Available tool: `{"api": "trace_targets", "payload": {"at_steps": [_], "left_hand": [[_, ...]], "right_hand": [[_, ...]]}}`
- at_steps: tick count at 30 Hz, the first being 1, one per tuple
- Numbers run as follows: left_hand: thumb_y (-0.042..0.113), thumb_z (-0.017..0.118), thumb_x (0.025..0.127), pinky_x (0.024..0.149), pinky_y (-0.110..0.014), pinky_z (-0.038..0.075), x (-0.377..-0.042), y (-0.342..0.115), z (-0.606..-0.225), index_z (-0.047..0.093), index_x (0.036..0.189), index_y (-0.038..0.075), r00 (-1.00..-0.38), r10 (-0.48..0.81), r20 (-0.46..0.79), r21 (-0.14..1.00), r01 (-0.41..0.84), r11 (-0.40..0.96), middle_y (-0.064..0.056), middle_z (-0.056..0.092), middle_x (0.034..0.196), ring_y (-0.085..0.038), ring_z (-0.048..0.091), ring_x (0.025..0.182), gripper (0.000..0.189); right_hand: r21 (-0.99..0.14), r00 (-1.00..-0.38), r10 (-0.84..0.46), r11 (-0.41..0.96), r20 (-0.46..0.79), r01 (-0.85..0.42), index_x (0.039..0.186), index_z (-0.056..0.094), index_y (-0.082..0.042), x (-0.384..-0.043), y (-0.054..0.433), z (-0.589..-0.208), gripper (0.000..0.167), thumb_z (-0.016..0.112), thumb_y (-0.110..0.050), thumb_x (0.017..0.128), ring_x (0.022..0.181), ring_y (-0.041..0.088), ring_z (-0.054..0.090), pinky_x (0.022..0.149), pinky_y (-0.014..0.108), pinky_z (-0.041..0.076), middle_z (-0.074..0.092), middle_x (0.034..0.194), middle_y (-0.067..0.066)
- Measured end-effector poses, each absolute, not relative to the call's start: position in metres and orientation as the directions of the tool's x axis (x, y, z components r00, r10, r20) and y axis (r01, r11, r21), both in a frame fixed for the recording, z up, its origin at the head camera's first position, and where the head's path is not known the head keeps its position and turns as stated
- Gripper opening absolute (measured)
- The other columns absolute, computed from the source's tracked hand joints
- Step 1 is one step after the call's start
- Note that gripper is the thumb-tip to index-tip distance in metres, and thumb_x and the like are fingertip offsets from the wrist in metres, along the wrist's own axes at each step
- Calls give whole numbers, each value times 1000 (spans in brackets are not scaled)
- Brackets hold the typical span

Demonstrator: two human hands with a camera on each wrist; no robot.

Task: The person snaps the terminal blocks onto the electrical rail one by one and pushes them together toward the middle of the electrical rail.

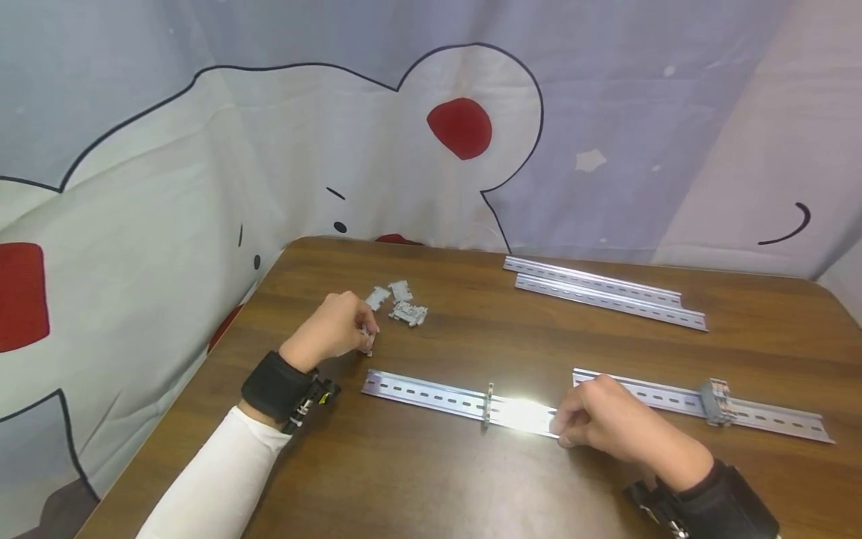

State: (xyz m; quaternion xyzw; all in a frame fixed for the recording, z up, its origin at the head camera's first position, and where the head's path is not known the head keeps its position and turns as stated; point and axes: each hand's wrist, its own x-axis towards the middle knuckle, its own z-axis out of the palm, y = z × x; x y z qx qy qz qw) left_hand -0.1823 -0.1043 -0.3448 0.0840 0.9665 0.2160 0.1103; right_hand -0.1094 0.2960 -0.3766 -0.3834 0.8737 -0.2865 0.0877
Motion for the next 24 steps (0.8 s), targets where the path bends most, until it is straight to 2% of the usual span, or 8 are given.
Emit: {"api": "trace_targets", "payload": {"at_steps": [2,5,9,13,16,18,22,24], "left_hand": [[3,84,72,69,-34,50,-181,-104,-346,73,101,7,-964,192,-184,426,98,900,-6,67,89,-20,60,77,31],[7,85,72,69,-35,51,-179,-104,-345,73,108,9,-963,176,-203,393,85,916,-4,68,86,-18,62,73,37],[17,84,75,60,-35,49,-175,-103,-340,77,94,16,-969,145,-198,335,72,939,-2,69,84,-18,61,64,21],[21,83,77,53,-32,47,-167,-103,-331,74,87,15,-971,136,-196,339,63,939,-2,69,79,-18,61,59,15],[16,81,77,54,-30,47,-159,-103,-325,69,75,11,-961,162,-222,366,71,928,0,66,63,-14,63,50,13],[12,78,78,54,-28,48,-155,-102,-324,64,65,9,-951,186,-245,382,82,920,0,62,52,-12,62,45,19],[6,72,77,60,-26,51,-151,-98,-325,58,54,7,-934,235,-269,409,110,906,0,60,46,-11,61,40,27],[5,71,76,61,-25,52,-152,-97,-328,59,54,6,-922,260,-288,425,120,897,-1,60,46,-11,62,40,26]], "right_hand": [[-566,-689,-721,540,72,-624,78,74,-24,-109,295,-376,17,85,-12,72,64,-7,56,53,19,49,65,76,-18],[-562,-687,-721,534,86,-631,77,73,-24,-109,294,-376,19,85,-11,71,64,-7,57,54,18,49,65,75,-18],[-566,-687,-721,531,90,-631,77,73,-24,-109,294,-376,20,85,-9,70,63,-7,57,53,18,49,65,74,-18],[-567,-690,-719,533,89,-628,76,73,-24,-109,295,-377,20,85,-9,70,63,-7,57,53,18,49,66,74,-18],[-566,-690,-719,534,87,-628,77,74,-25,-109,294,-377,20,85,-10,70,63,-7,57,54,18,50,66,74,-18],[-568,-691,-718,536,81,-624,77,74,-25,-110,294,-376,20,85,-10,70,63,-7,57,54,19,50,66,74,-18],[-571,-692,-718,538,75,-620,77,74,-25,-109,296,-375,20,85,-10,70,63,-7,57,54,19,50,66,74,-18],[-570,-691,-718,536,80,-623,77,73,-25,-109,296,-375,20,84,-9,70,63,-7,57,54,19,50,65,73,-18]]}}
